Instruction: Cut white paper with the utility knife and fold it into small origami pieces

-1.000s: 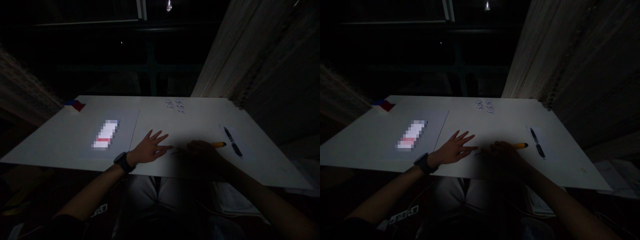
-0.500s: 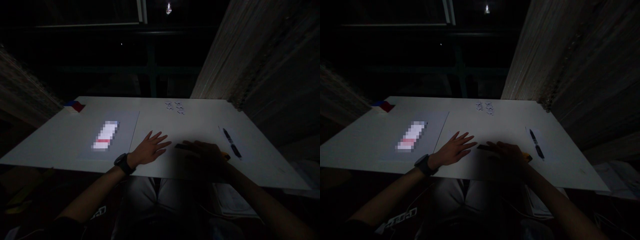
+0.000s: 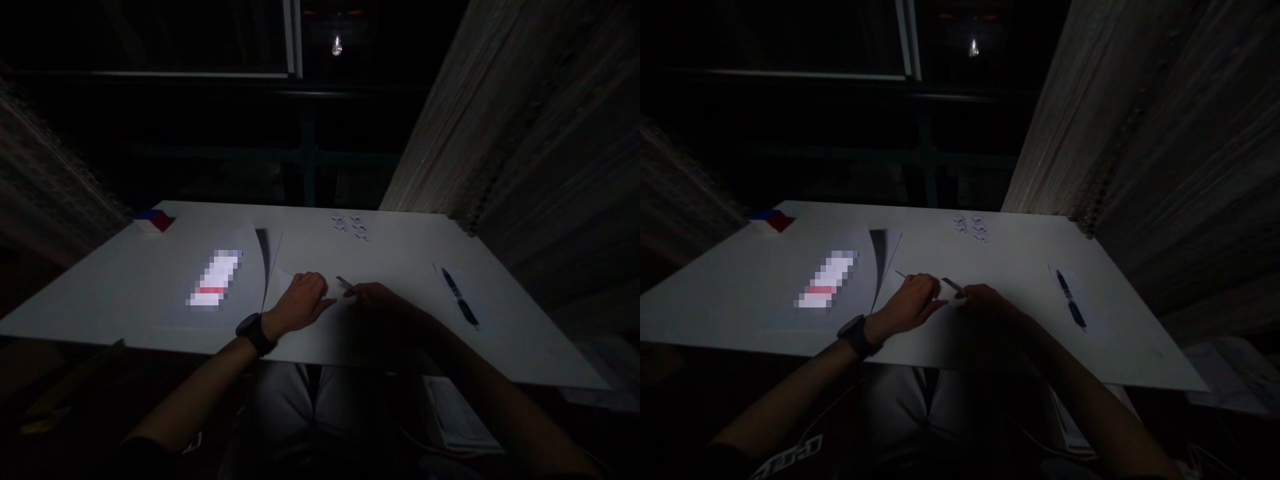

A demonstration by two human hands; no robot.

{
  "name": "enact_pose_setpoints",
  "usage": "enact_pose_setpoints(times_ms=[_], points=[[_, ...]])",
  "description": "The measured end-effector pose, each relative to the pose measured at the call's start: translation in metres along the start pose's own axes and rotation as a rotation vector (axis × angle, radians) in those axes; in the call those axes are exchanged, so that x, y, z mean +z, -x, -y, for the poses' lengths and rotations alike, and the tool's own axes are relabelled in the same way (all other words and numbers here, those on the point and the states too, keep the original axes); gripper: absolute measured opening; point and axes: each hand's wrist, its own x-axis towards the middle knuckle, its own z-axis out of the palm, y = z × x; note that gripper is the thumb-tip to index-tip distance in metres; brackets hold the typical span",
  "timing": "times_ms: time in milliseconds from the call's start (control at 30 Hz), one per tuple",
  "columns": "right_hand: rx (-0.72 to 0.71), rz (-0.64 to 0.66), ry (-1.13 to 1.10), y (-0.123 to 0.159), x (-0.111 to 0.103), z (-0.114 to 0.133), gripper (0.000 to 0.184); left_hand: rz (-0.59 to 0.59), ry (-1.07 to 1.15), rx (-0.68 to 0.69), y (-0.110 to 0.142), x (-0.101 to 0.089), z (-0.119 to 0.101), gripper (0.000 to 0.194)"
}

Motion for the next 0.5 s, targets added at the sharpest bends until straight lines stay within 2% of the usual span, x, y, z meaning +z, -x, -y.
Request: enact_pose_setpoints(times_ms=[67,200,267,333,433,500], points=[[0.021,0.025,-0.100,0.000,0.001,-0.001,0.039,-0.009,0.051,-0.012,-0.002,-0.001,0.004,0.026],[0.144,-0.144,-0.025,-0.002,0.009,0.002,0.026,-0.068,0.173,-0.066,-0.004,-0.001,0.009,0.025],[0.170,-0.181,0.003,-0.003,0.012,0.006,0.022,-0.093,0.212,-0.077,-0.003,0.000,0.010,0.025],[0.116,-0.108,-0.131,-0.002,0.013,0.013,0.026,-0.094,0.236,-0.065,-0.003,0.001,0.010,0.025],[-0.010,0.076,-0.472,0.003,0.008,0.024,0.041,-0.131,0.270,-0.098,-0.005,0.001,0.011,0.026],[-0.030,0.135,-0.631,0.006,0.006,0.030,0.047,-0.171,0.287,-0.133,-0.007,0.000,0.012,0.025]])
